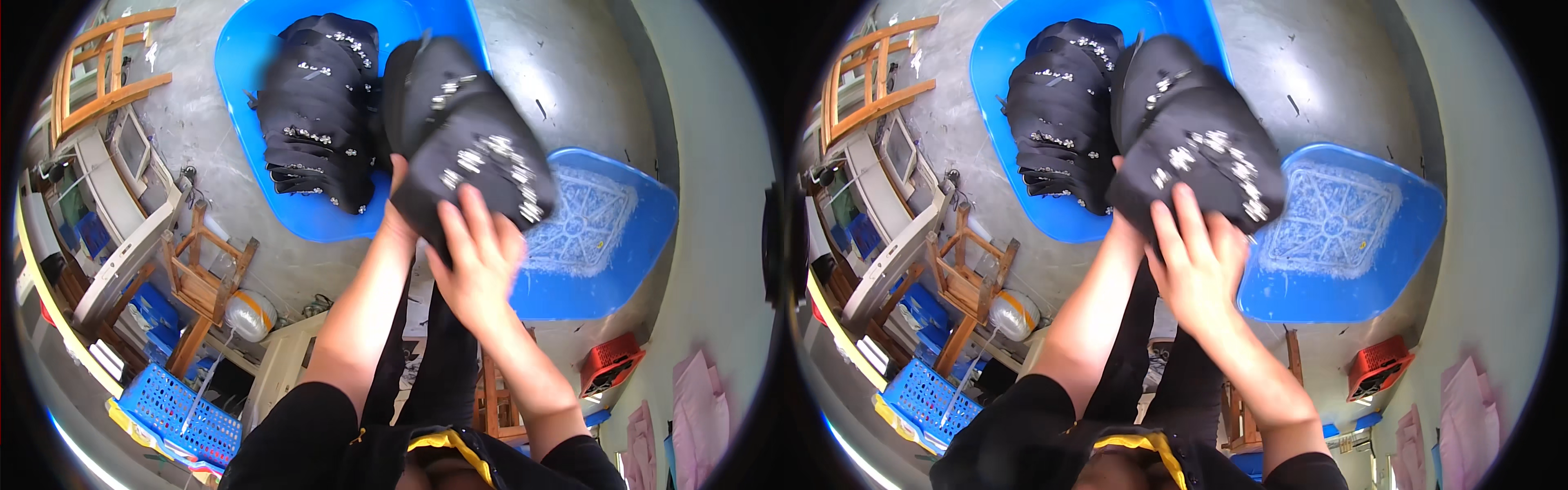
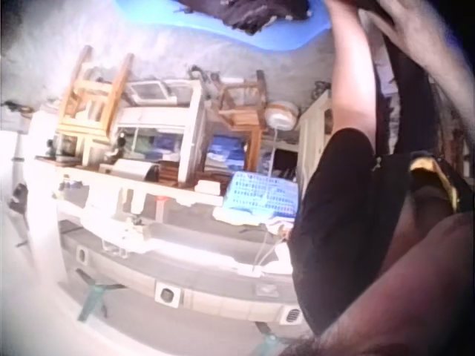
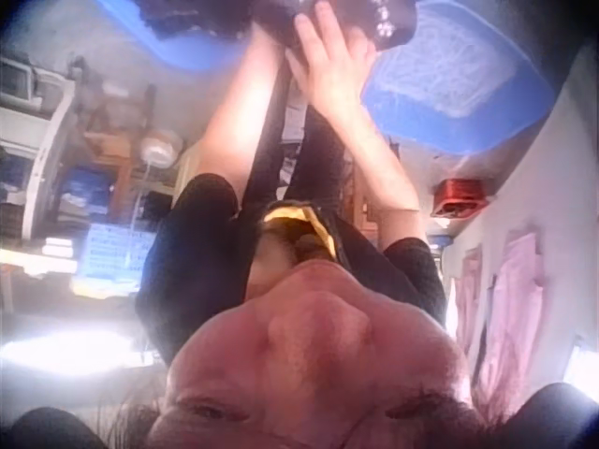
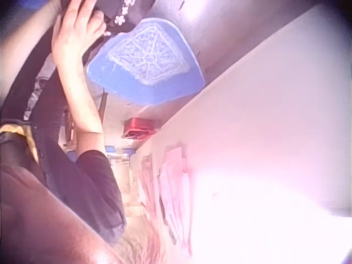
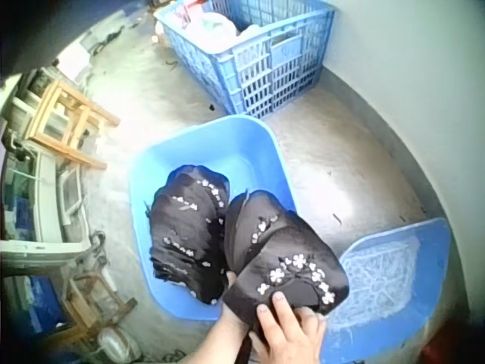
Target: The person assembles black shoes by hand in a workshop. They pick up shoe parts, attach decorative white flower embellishments, and place the finished shoes into blue plastic bins.
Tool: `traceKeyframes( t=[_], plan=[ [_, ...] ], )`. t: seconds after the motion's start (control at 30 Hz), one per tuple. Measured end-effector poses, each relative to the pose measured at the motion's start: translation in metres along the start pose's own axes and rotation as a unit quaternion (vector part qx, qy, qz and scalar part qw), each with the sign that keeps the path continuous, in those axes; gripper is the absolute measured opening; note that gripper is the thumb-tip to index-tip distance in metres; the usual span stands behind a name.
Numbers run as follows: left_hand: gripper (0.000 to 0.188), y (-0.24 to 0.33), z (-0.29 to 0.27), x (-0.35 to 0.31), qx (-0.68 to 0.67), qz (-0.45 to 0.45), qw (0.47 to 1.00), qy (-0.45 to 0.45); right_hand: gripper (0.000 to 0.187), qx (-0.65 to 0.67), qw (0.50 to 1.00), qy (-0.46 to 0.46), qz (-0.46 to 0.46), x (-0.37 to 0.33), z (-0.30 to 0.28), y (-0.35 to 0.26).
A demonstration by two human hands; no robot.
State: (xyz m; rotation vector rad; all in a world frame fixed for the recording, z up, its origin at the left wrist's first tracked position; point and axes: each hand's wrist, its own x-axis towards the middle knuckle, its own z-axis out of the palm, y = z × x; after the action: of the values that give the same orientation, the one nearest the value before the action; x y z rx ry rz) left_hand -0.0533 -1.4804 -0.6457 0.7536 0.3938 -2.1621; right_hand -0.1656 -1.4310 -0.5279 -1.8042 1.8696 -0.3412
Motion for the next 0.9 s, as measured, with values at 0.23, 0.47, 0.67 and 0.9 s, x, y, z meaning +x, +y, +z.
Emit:
traceKeyframes(
  t=[0.23, 0.47, 0.67, 0.9],
  plan=[
    [0.075, 0.04, -0.107, -0.01, 0.328, 0.025, 0.895, 0.302, 0.082, 0.022, 0.953, -0.278, 0.118, 0.019, 0.137, 0.046],
    [0.053, -0.01, -0.127, -0.024, 0.56, 0.184, 0.759, 0.276, 0.059, 0.141, 0.967, 0.016, 0.211, -0.005, 0.132, 0.056],
    [0.054, -0.044, -0.094, -0.038, 0.609, 0.105, 0.716, 0.325, 0.062, 0.425, 0.74, 0.044, 0.52, -0.002, 0.145, 0.074],
    [0.057, -0.051, -0.1, -0.015, 0.496, 0.203, 0.787, 0.306, 0.065, 0.206, 0.879, -0.113, 0.415, 0.053, 0.164, 0.095]
  ],
)
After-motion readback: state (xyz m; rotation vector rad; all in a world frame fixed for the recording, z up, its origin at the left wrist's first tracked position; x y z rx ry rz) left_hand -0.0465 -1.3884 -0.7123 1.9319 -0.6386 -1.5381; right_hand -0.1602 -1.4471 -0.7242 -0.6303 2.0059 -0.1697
